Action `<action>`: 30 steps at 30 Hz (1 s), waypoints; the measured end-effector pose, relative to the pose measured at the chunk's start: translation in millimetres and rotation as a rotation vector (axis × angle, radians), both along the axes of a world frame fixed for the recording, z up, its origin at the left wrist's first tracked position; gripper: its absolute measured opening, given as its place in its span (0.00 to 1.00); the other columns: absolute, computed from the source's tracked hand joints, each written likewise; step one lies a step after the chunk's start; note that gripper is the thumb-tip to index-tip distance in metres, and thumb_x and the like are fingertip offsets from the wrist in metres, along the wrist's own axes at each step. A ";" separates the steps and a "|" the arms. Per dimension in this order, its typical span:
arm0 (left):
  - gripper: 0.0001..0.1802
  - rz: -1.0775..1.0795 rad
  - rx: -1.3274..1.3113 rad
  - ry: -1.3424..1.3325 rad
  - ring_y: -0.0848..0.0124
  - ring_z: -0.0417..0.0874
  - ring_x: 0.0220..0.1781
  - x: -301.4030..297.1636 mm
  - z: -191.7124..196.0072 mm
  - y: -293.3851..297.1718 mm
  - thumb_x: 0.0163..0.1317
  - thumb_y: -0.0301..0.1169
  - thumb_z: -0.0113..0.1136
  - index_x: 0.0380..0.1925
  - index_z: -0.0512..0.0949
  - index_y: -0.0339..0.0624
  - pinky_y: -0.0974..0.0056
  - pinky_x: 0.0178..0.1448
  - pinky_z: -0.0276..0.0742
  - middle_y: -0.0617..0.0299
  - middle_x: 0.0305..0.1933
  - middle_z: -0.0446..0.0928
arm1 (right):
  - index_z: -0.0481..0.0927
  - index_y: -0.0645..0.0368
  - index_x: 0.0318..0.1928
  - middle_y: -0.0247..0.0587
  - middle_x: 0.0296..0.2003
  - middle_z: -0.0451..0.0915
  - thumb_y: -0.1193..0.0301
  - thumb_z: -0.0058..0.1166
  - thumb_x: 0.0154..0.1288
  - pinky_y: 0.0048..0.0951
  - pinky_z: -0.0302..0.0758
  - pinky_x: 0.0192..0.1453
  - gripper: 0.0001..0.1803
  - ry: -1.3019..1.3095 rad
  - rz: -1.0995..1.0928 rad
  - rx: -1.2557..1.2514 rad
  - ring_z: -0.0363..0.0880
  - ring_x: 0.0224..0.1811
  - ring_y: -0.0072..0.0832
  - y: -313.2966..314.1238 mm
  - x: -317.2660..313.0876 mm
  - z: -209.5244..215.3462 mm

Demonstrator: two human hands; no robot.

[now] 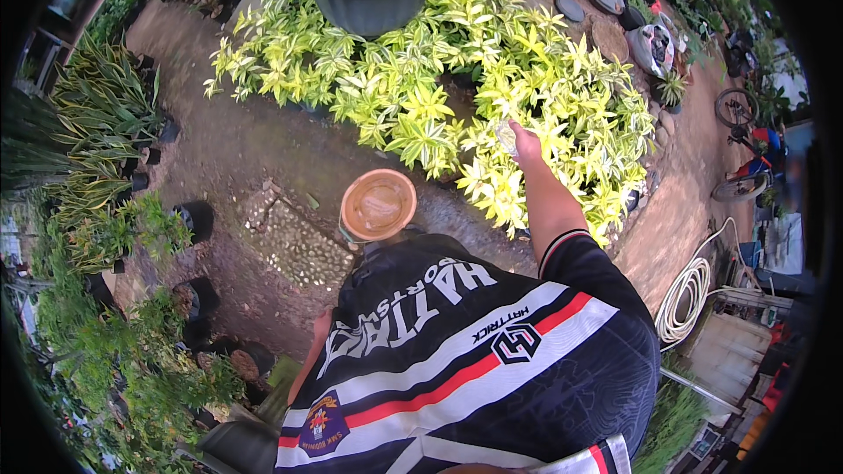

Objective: The person scoops water from a bucket using a plastic cup and pours it onto a cluster of potted plants. The person repeats this process multiple times, refilling the cup from the bucket and watering different sections of the plants.

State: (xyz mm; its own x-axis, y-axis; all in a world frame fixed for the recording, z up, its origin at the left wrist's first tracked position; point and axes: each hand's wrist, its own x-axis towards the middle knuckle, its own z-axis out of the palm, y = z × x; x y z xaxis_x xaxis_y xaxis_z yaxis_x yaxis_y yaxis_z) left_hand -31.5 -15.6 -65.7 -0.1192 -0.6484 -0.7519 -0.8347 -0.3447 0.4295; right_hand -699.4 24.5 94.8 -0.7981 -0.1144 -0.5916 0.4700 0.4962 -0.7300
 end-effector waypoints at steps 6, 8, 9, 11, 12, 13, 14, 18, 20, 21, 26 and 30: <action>0.19 -0.167 -0.109 0.068 0.62 0.77 0.38 -27.1 44.5 -7.5 0.55 0.45 0.45 0.35 0.77 0.46 0.61 0.43 0.68 0.54 0.32 0.77 | 0.61 0.61 0.56 0.49 0.54 0.64 0.49 0.58 0.46 0.47 0.67 0.49 0.42 0.008 -0.029 -0.005 0.63 0.55 0.40 6.1 6.3 8.7; 0.18 -0.174 -0.022 0.091 0.61 0.77 0.38 -23.9 43.8 -11.8 0.54 0.45 0.46 0.34 0.77 0.45 0.60 0.43 0.68 0.54 0.31 0.77 | 0.60 0.61 0.57 0.50 0.54 0.63 0.49 0.58 0.46 0.47 0.67 0.50 0.42 0.013 -0.027 -0.017 0.62 0.55 0.40 6.5 8.4 9.9; 0.17 -0.178 0.022 0.102 0.60 0.77 0.37 -22.3 43.2 -14.1 0.54 0.45 0.46 0.33 0.77 0.45 0.60 0.43 0.68 0.54 0.31 0.77 | 0.59 0.62 0.57 0.50 0.54 0.63 0.49 0.58 0.47 0.46 0.67 0.50 0.42 0.011 -0.028 -0.026 0.61 0.56 0.40 6.8 8.4 7.9; 0.18 -0.103 0.070 0.013 0.59 0.77 0.37 -34.1 50.0 -22.7 0.54 0.44 0.46 0.32 0.76 0.42 0.59 0.44 0.69 0.54 0.30 0.76 | 0.59 0.62 0.57 0.49 0.55 0.62 0.49 0.57 0.47 0.46 0.66 0.50 0.43 0.015 -0.031 -0.032 0.61 0.56 0.40 6.4 10.4 7.1; 0.18 -0.066 0.095 -0.033 0.59 0.77 0.37 -40.5 54.4 -27.7 0.54 0.44 0.46 0.31 0.76 0.41 0.59 0.45 0.69 0.53 0.29 0.76 | 0.59 0.62 0.57 0.49 0.55 0.62 0.49 0.57 0.47 0.46 0.66 0.51 0.43 0.016 -0.035 -0.029 0.61 0.56 0.40 6.7 12.6 8.8; 0.19 -0.197 0.001 -0.096 0.59 0.77 0.38 -45.7 59.3 -33.4 0.54 0.44 0.46 0.32 0.75 0.40 0.59 0.46 0.69 0.53 0.30 0.76 | 0.58 0.62 0.58 0.49 0.55 0.62 0.49 0.57 0.47 0.46 0.66 0.51 0.43 0.018 -0.038 -0.026 0.61 0.56 0.40 7.6 14.1 9.3; 0.19 -0.328 -0.094 -0.158 0.59 0.77 0.38 -50.8 64.2 -39.0 0.54 0.44 0.46 0.33 0.75 0.39 0.58 0.46 0.69 0.52 0.31 0.76 | 0.58 0.62 0.58 0.49 0.55 0.62 0.49 0.57 0.47 0.46 0.66 0.51 0.43 0.011 -0.032 -0.026 0.61 0.56 0.40 9.0 13.2 5.0; 0.18 -0.347 -0.127 -0.185 0.56 0.77 0.42 -52.1 56.4 -42.2 0.55 0.40 0.46 0.37 0.74 0.39 0.56 0.47 0.70 0.48 0.36 0.76 | 0.58 0.62 0.58 0.49 0.55 0.62 0.50 0.58 0.47 0.47 0.66 0.51 0.43 -0.023 -0.006 0.001 0.61 0.56 0.39 4.6 17.1 6.5; 0.18 -0.279 -0.089 -0.160 0.55 0.76 0.44 -52.5 47.9 -44.3 0.55 0.39 0.46 0.40 0.74 0.39 0.55 0.47 0.70 0.46 0.40 0.75 | 0.58 0.62 0.58 0.49 0.54 0.63 0.50 0.58 0.46 0.47 0.66 0.50 0.43 -0.023 -0.016 0.001 0.62 0.56 0.40 4.5 20.2 9.6; 0.18 -0.244 -0.070 -0.149 0.54 0.76 0.45 -52.1 44.3 -44.1 0.55 0.38 0.46 0.42 0.73 0.40 0.55 0.47 0.70 0.46 0.41 0.75 | 0.58 0.63 0.57 0.50 0.54 0.63 0.50 0.58 0.46 0.47 0.66 0.50 0.43 -0.015 -0.023 -0.008 0.62 0.55 0.40 4.9 20.2 6.9; 0.16 -0.501 -0.115 -0.327 0.52 0.75 0.46 -70.4 34.7 -37.3 0.55 0.36 0.43 0.43 0.75 0.49 0.55 0.49 0.70 0.46 0.41 0.75 | 0.60 0.64 0.56 0.51 0.53 0.64 0.50 0.59 0.46 0.48 0.67 0.49 0.43 0.018 -0.043 0.006 0.63 0.54 0.40 7.4 17.5 -1.9; 0.16 -0.553 -0.077 -0.358 0.52 0.75 0.46 -64.5 19.5 -39.4 0.55 0.35 0.43 0.42 0.75 0.50 0.55 0.50 0.69 0.46 0.40 0.75 | 0.61 0.65 0.55 0.51 0.52 0.65 0.50 0.59 0.46 0.46 0.68 0.48 0.42 0.004 -0.041 0.020 0.64 0.53 0.40 9.4 14.8 -4.6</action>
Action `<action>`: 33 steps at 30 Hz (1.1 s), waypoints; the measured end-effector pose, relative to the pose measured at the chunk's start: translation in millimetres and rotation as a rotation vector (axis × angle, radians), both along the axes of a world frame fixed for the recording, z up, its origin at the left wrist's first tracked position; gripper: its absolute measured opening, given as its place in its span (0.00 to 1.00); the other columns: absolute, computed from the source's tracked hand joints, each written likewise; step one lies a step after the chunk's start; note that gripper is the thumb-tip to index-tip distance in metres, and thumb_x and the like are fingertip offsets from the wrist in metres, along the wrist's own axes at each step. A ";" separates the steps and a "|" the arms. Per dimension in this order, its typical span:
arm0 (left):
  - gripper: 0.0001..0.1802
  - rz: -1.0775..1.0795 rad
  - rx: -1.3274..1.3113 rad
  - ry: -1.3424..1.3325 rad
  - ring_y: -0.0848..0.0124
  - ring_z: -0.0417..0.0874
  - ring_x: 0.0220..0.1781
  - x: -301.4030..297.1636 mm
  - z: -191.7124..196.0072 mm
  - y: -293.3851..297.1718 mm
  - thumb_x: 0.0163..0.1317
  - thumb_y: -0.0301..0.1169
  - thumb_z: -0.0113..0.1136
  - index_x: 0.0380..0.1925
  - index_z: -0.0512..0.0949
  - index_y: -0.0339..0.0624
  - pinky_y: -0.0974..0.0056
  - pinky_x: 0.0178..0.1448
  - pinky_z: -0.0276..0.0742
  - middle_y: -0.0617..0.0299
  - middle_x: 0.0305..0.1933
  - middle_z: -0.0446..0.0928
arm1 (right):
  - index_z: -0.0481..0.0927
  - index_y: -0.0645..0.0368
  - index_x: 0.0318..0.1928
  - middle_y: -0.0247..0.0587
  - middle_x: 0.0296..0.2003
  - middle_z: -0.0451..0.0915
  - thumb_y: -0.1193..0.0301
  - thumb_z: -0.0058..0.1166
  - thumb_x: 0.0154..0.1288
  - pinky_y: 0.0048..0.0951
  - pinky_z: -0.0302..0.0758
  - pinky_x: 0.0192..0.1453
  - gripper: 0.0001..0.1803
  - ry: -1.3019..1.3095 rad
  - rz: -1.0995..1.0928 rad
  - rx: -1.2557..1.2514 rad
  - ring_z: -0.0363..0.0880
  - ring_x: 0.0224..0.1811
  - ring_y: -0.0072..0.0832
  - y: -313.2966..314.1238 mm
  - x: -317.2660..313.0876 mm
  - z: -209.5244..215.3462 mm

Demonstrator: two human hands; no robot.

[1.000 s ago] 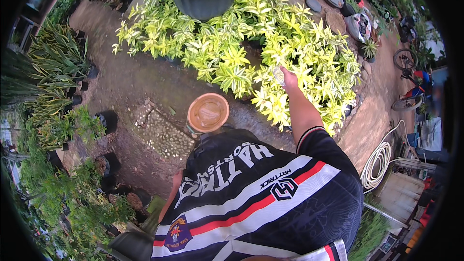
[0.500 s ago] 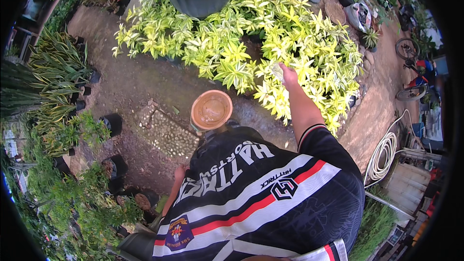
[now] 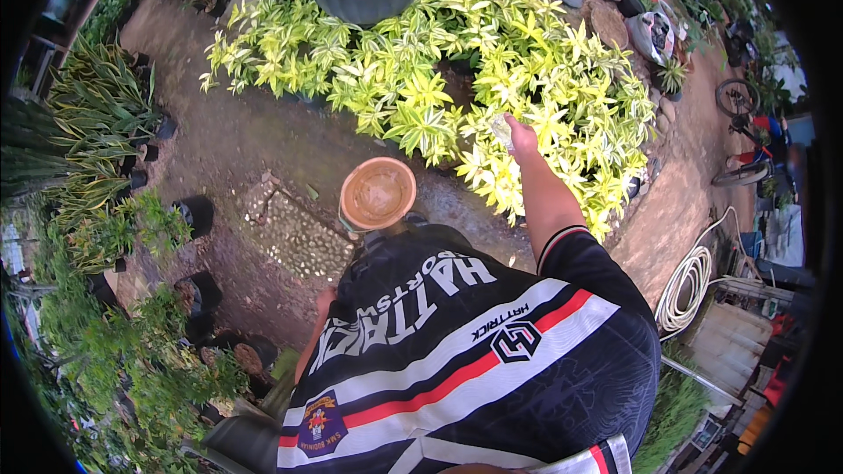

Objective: The person scoops water from a bucket using a plastic cup and pours it onto a cluster of potted plants. The person repeats this process multiple times, refilling the cup from the bucket and watering different sections of the plants.

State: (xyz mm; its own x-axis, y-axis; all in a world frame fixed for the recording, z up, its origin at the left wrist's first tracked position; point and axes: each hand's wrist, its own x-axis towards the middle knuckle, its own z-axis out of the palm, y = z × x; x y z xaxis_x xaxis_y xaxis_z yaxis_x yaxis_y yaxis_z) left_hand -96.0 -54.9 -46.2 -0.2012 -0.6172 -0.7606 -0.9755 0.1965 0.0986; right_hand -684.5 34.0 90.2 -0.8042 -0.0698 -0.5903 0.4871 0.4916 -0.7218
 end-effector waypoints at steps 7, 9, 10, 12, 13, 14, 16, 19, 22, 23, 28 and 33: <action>0.16 0.104 0.001 0.069 0.55 0.75 0.47 -2.8 3.6 2.3 0.55 0.36 0.42 0.41 0.76 0.48 0.56 0.49 0.69 0.45 0.40 0.75 | 0.61 0.66 0.55 0.51 0.52 0.65 0.49 0.59 0.46 0.44 0.69 0.46 0.43 0.042 0.025 0.004 0.64 0.53 0.40 -0.4 2.6 3.8; 0.17 0.270 0.033 0.078 0.55 0.74 0.48 -4.2 4.0 3.1 0.55 0.36 0.42 0.40 0.76 0.47 0.57 0.50 0.68 0.46 0.41 0.75 | 0.61 0.65 0.55 0.51 0.52 0.65 0.50 0.59 0.46 0.44 0.69 0.46 0.42 0.066 -0.009 0.023 0.64 0.53 0.40 -2.2 2.2 -2.1; 0.17 0.216 0.022 0.070 0.55 0.74 0.48 -7.0 7.5 2.4 0.55 0.37 0.42 0.39 0.77 0.46 0.57 0.51 0.68 0.47 0.42 0.75 | 0.61 0.65 0.55 0.50 0.52 0.65 0.50 0.59 0.46 0.44 0.69 0.46 0.42 0.079 -0.033 0.033 0.64 0.53 0.40 -1.7 0.4 -6.0; 0.18 0.106 -0.001 0.057 0.54 0.73 0.49 -12.1 14.8 3.1 0.55 0.38 0.41 0.38 0.77 0.45 0.57 0.52 0.66 0.48 0.43 0.74 | 0.61 0.64 0.55 0.49 0.53 0.64 0.51 0.58 0.47 0.46 0.68 0.48 0.41 -0.006 -0.068 0.005 0.63 0.54 0.41 4.0 -7.4 -16.2; 0.18 0.171 0.000 0.069 0.54 0.73 0.49 -12.6 16.6 3.8 0.55 0.38 0.41 0.38 0.77 0.45 0.57 0.53 0.66 0.48 0.43 0.75 | 0.61 0.63 0.56 0.49 0.53 0.64 0.51 0.57 0.48 0.46 0.68 0.48 0.40 -0.051 -0.080 -0.011 0.63 0.54 0.41 3.6 -8.2 -15.7; 0.18 0.234 0.001 0.081 0.54 0.72 0.49 -13.3 18.2 4.2 0.55 0.39 0.41 0.38 0.77 0.45 0.58 0.53 0.66 0.48 0.43 0.75 | 0.60 0.62 0.56 0.49 0.54 0.64 0.51 0.56 0.48 0.47 0.67 0.50 0.40 -0.095 -0.094 -0.087 0.63 0.54 0.41 4.3 -8.8 -14.9; 0.18 0.325 0.002 0.100 0.54 0.72 0.50 -13.4 18.8 6.0 0.55 0.39 0.41 0.39 0.77 0.45 0.58 0.53 0.65 0.49 0.43 0.75 | 0.60 0.58 0.57 0.49 0.54 0.63 0.51 0.55 0.49 0.49 0.65 0.53 0.38 -0.186 -0.119 -0.238 0.62 0.55 0.42 7.2 -5.0 -6.9; 0.18 0.340 -0.007 0.115 0.54 0.72 0.50 -13.6 18.2 8.5 0.55 0.39 0.41 0.39 0.77 0.45 0.58 0.53 0.66 0.49 0.43 0.75 | 0.60 0.53 0.57 0.50 0.56 0.61 0.50 0.53 0.50 0.51 0.60 0.57 0.36 -0.293 -0.189 -0.465 0.60 0.57 0.42 10.1 6.4 6.7; 0.19 0.235 -0.028 0.111 0.54 0.72 0.50 -13.2 17.5 8.7 0.54 0.40 0.42 0.39 0.77 0.44 0.58 0.53 0.65 0.49 0.45 0.74 | 0.60 0.51 0.57 0.49 0.56 0.60 0.49 0.52 0.51 0.52 0.57 0.59 0.36 -0.358 -0.212 -0.661 0.58 0.58 0.43 18.5 8.7 4.8; 0.19 0.216 -0.034 0.100 0.54 0.72 0.50 -10.6 13.9 9.8 0.54 0.40 0.42 0.39 0.77 0.44 0.58 0.53 0.65 0.49 0.45 0.74 | 0.59 0.51 0.58 0.49 0.56 0.59 0.49 0.52 0.51 0.52 0.57 0.59 0.36 -0.384 -0.253 -0.716 0.58 0.58 0.43 18.5 12.4 7.9; 0.19 0.403 0.037 0.065 0.54 0.73 0.49 -1.3 -20.1 5.2 0.54 0.39 0.44 0.43 0.75 0.47 0.57 0.52 0.67 0.48 0.45 0.74 | 0.58 0.50 0.58 0.48 0.55 0.58 0.49 0.51 0.51 0.51 0.59 0.59 0.36 -0.384 -0.434 -0.906 0.59 0.57 0.42 21.1 25.7 17.4; 0.20 0.130 -0.035 0.054 0.54 0.74 0.49 22.6 -54.7 11.4 0.52 0.35 0.45 0.46 0.74 0.49 0.56 0.52 0.68 0.46 0.45 0.74 | 0.61 0.51 0.55 0.44 0.52 0.63 0.51 0.51 0.52 0.48 0.61 0.57 0.32 -0.376 -0.425 -0.939 0.62 0.54 0.39 24.5 29.5 19.2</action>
State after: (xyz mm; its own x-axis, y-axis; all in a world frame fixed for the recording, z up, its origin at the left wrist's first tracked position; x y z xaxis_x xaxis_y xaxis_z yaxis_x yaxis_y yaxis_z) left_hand -73.3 -43.5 -100.9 -0.1582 -0.6668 -0.7283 -0.9864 0.0733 0.1472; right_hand -655.1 58.4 109.4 -0.6490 -0.3793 -0.6595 0.7539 -0.4369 -0.4906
